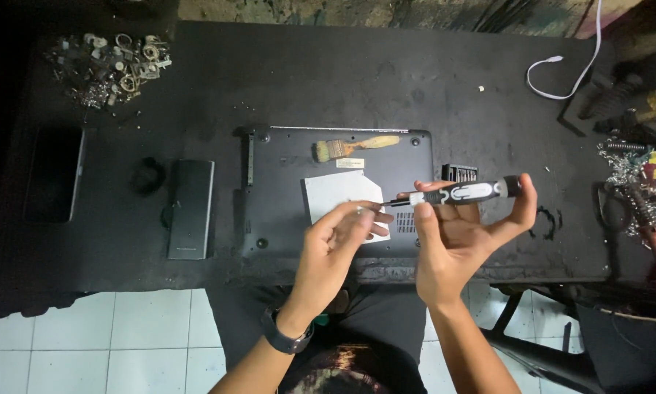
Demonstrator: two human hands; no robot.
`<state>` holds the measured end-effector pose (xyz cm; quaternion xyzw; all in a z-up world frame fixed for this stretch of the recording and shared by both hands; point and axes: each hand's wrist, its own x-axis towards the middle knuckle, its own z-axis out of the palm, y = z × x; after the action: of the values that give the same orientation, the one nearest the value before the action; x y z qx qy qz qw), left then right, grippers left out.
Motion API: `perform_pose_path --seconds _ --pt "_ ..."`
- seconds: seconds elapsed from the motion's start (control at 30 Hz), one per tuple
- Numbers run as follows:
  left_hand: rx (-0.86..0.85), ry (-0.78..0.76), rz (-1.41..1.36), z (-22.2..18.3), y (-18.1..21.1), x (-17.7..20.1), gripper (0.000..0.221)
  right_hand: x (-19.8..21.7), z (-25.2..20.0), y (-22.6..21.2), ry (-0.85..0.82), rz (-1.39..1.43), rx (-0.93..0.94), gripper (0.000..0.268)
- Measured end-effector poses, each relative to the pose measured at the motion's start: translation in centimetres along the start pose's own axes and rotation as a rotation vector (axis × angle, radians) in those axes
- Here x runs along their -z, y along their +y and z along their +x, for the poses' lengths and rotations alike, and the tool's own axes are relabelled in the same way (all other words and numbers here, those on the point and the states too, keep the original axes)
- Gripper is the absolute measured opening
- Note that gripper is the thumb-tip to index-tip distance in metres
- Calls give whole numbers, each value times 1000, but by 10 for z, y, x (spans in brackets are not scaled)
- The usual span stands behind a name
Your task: A person is repairing a laptop at a workbench, using a screwdriver to remove screws from an internal component and a brush to clean the parts.
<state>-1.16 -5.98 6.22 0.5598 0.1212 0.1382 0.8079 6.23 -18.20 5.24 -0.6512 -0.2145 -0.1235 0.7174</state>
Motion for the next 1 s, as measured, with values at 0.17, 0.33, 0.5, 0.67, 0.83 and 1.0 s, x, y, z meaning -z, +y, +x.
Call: perform_pose_path --seconds 0.17,0.33,0.5,0.67,0.83,1.0 --pt "2 -7 -148 -1 -13 8 29 0 2 -2 62 68 -196 84" --pt "-141 66 -224 -3 3 1 27 -5 -3 -5 28 44 -190 86" --pt "-56 151 -231 -4 4 5 33 -9 -8 -5 -23 58 -156 83" --pt "-5 170 -266 -4 2 11 34 -15 -7 -6 -51 62 -120 78" --pt "12 104 -395 -3 1 17 36 -17 -10 -2 -36 73 -199 84" --pt "13 101 -325 0 4 35 32 -19 -10 4 -29 97 -205 85"
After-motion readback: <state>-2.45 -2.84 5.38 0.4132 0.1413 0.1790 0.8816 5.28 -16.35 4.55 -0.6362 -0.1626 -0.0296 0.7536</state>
